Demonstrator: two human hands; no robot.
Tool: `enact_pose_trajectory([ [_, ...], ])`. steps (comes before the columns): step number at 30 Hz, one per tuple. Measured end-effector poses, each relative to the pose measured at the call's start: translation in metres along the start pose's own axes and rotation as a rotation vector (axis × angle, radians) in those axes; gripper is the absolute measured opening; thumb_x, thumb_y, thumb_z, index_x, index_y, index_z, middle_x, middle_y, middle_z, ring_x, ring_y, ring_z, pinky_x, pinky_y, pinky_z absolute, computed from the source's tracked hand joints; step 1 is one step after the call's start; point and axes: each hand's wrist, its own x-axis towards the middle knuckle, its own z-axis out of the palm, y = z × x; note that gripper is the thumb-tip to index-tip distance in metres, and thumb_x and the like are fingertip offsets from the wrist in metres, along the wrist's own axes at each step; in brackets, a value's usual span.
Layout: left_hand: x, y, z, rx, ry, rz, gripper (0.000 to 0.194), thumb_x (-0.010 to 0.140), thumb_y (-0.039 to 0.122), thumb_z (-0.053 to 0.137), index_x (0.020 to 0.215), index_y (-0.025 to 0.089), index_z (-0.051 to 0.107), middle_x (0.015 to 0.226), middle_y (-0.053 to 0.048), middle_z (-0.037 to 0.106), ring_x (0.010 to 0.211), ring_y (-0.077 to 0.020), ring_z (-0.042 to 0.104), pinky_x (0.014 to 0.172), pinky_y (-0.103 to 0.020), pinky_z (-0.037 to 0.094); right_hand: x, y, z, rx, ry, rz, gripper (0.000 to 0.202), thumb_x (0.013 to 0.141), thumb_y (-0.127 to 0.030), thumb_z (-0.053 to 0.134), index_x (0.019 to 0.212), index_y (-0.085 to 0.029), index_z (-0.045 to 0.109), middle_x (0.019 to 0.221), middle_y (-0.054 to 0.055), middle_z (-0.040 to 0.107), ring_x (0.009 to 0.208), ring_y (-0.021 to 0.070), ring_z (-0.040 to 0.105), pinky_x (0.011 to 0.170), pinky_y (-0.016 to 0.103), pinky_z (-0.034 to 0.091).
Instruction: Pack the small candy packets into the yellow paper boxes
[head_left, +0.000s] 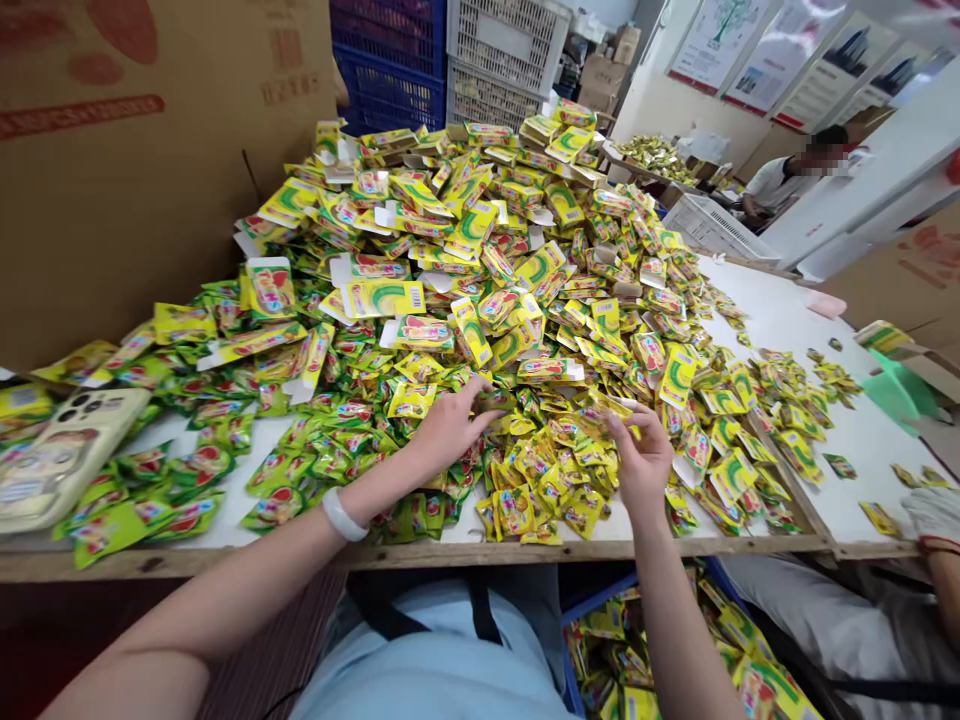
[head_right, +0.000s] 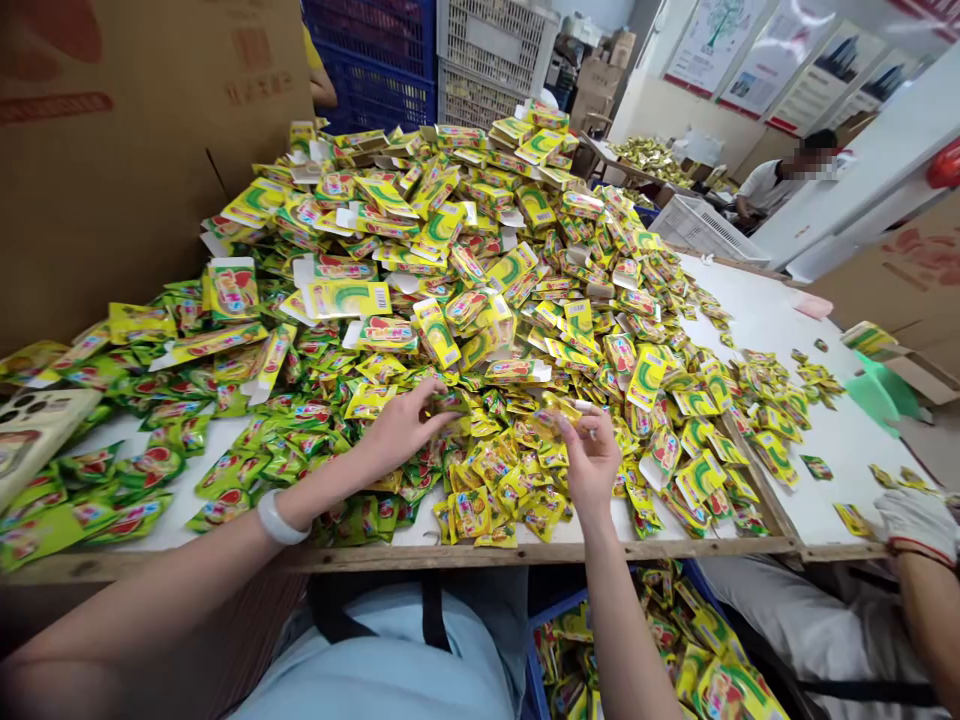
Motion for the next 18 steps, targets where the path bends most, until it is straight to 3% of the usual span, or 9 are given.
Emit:
enact_pose_trajectory([
  [3,0.005,0.008,0.010,-0.285,0.059,-0.048,0.039,0.091,0.038,0.058,0.124,0.019,0.061,0.067,0.000,0.065,0.063,-0.0198,0.061,0.065,-0.029,0.046,-0.021,-0.016,0.031,0.442,-0.020,0.211,0.030,0.083,-0.043,0.070,0.073,-0.022,0.050,0.104,0.004,0.067,0.095,0.0194,0.066,0.086,0.038,0.051],
  [6,0.007,0.014,0.021,-0.451,0.107,-0.019,0.031,0.092,0.042,0.053,0.100,0.017,0.070,0.084,-0.005,0.071,0.079,-0.0213,0.064,0.073,-0.030,0.047,-0.040,-0.021,0.067,0.531,-0.050,0.304,0.030,0.081,-0.040,0.072,0.071,-0.021,0.052,0.113,0.007,0.067,0.105,0.0210,0.065,0.093,0.040,0.049],
  [8,0.004,0.016,0.024,-0.554,0.090,-0.014,0.039,0.094,0.048,0.048,0.084,0.016,0.067,0.077,-0.003,0.067,0.073,-0.0193,0.060,0.067,-0.028,0.044,-0.044,-0.021,0.082,0.498,-0.024,0.302,0.028,0.079,-0.037,0.074,0.071,-0.020,0.054,0.114,0.007,0.066,0.106,0.0212,0.064,0.094,0.038,0.048],
  [12,-0.006,0.022,0.024,-0.684,0.080,-0.070,0.052,0.094,0.060,0.040,0.069,0.017,0.056,0.057,0.003,0.047,0.054,-0.0129,0.042,0.052,-0.025,0.034,-0.042,-0.020,0.087,0.415,0.015,0.272,0.028,0.077,-0.036,0.076,0.070,-0.019,0.055,0.101,0.005,0.065,0.095,0.0187,0.064,0.087,0.033,0.049],
  [16,-0.012,0.032,0.029,-0.724,0.077,-0.024,0.046,0.089,0.060,0.053,0.078,0.016,0.062,0.069,0.000,0.059,0.066,-0.0161,0.053,0.063,-0.027,0.044,-0.046,-0.024,0.085,0.390,-0.001,0.266,0.028,0.079,-0.037,0.075,0.071,-0.019,0.055,0.105,0.006,0.063,0.105,0.0193,0.060,0.094,0.033,0.047],
  [18,-0.012,0.034,0.035,-0.760,0.114,-0.021,0.042,0.089,0.057,0.055,0.085,0.016,0.067,0.083,-0.005,0.067,0.083,-0.0216,0.061,0.076,-0.032,0.049,-0.050,-0.026,0.085,0.424,0.001,0.312,0.027,0.080,-0.039,0.074,0.083,-0.021,0.055,0.106,0.005,0.064,0.105,0.0189,0.061,0.094,0.034,0.048],
])
